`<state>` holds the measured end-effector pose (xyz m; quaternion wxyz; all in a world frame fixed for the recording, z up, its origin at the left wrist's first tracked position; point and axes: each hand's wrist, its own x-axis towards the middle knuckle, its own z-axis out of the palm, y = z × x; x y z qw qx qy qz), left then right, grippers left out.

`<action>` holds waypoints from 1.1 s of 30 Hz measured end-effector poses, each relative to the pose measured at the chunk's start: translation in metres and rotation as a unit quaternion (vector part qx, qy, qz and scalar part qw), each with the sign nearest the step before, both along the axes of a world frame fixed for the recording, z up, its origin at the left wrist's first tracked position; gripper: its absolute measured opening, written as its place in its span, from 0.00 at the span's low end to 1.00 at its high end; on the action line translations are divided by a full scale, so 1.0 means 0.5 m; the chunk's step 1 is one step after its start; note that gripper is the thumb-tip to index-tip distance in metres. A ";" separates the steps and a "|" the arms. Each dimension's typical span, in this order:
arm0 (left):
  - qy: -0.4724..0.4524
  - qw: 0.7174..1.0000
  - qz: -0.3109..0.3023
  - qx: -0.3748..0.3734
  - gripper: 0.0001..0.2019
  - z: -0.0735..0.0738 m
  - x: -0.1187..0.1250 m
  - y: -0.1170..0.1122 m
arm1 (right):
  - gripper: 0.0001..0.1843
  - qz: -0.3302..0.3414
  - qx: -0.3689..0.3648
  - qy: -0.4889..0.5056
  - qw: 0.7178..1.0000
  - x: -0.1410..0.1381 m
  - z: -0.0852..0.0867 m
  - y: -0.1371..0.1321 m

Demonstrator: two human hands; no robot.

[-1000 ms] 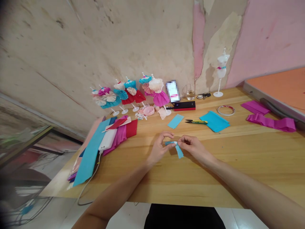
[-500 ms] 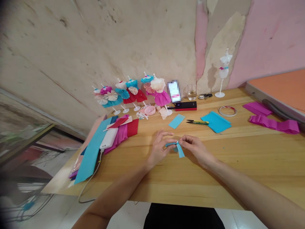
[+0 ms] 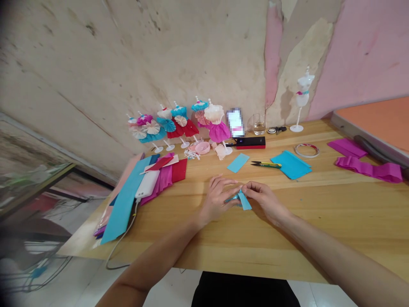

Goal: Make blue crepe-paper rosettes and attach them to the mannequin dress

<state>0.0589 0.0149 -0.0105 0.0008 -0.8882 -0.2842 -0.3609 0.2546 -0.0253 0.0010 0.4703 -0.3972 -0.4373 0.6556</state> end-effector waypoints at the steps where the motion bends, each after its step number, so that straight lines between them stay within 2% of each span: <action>1: 0.005 1.000 -0.007 -0.007 0.21 0.001 0.000 0.000 | 0.15 0.003 -0.002 0.004 1.000 0.000 -0.001 0.000; 9: 0.047 0.995 -0.032 -0.079 0.28 0.011 0.005 -0.005 | 0.13 0.021 -0.010 0.021 1.000 -0.002 0.004 0.000; 18: 0.075 0.993 -0.046 -0.079 0.40 0.012 0.003 0.003 | 0.16 0.045 -0.029 0.008 0.998 -0.007 -0.010 0.000; 27: 0.088 0.986 -0.084 -0.114 0.56 0.022 0.005 0.003 | 0.13 0.069 -0.038 0.026 0.997 -0.012 -0.016 0.001; 31: 0.051 0.984 -0.078 -0.152 0.52 0.024 0.004 0.001 | 0.13 0.039 -0.028 0.031 0.998 -0.009 -0.010 0.006; 33: -0.014 0.984 -0.054 -0.168 0.40 0.026 0.001 0.000 | 0.15 0.007 -0.015 -0.004 1.000 -0.002 -0.008 0.008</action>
